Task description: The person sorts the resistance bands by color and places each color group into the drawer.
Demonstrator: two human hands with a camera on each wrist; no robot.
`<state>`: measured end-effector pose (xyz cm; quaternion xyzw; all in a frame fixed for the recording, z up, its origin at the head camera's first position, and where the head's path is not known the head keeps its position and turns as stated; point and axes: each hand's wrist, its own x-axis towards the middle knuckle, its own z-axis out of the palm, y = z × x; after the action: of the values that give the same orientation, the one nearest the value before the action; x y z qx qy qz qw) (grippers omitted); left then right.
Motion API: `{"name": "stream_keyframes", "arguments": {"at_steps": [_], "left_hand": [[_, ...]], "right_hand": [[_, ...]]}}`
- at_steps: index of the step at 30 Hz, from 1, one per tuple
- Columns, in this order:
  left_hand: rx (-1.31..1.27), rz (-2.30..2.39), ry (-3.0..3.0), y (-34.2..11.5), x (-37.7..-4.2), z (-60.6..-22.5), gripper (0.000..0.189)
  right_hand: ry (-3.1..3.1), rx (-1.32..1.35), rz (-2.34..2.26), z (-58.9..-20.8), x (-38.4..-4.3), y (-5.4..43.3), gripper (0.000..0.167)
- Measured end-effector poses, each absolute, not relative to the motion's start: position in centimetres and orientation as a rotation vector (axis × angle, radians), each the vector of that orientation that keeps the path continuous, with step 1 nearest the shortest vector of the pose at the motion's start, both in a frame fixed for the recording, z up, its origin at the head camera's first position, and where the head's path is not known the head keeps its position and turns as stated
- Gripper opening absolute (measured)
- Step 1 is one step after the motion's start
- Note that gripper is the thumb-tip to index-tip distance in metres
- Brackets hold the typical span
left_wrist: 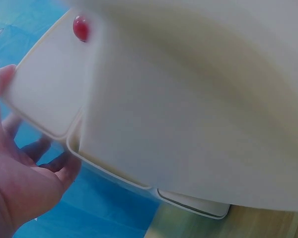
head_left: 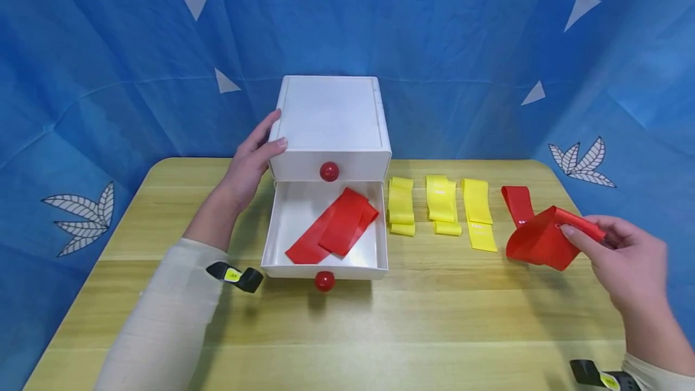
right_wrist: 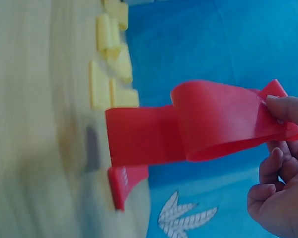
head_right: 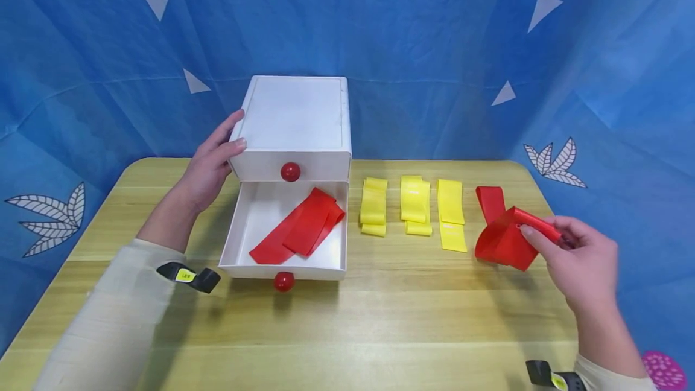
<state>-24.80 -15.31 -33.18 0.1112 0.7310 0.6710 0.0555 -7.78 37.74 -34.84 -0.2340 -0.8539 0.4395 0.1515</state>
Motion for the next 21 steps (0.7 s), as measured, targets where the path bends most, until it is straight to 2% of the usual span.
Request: {"name": "stream_keyframes", "arguments": {"at_steps": [11,21], "left_hand": [[0.344,2.053,2.215,-15.3,-24.8,-33.3,0.065],[0.338,2.032,2.232,-15.2,-24.7,-33.1,0.065]], "right_hand": [[-2.256,-0.556,1.494,-32.5,-9.6,33.5,0.026],[-2.175,-0.526,1.640,-30.3,-10.9,28.8,0.044]]}}
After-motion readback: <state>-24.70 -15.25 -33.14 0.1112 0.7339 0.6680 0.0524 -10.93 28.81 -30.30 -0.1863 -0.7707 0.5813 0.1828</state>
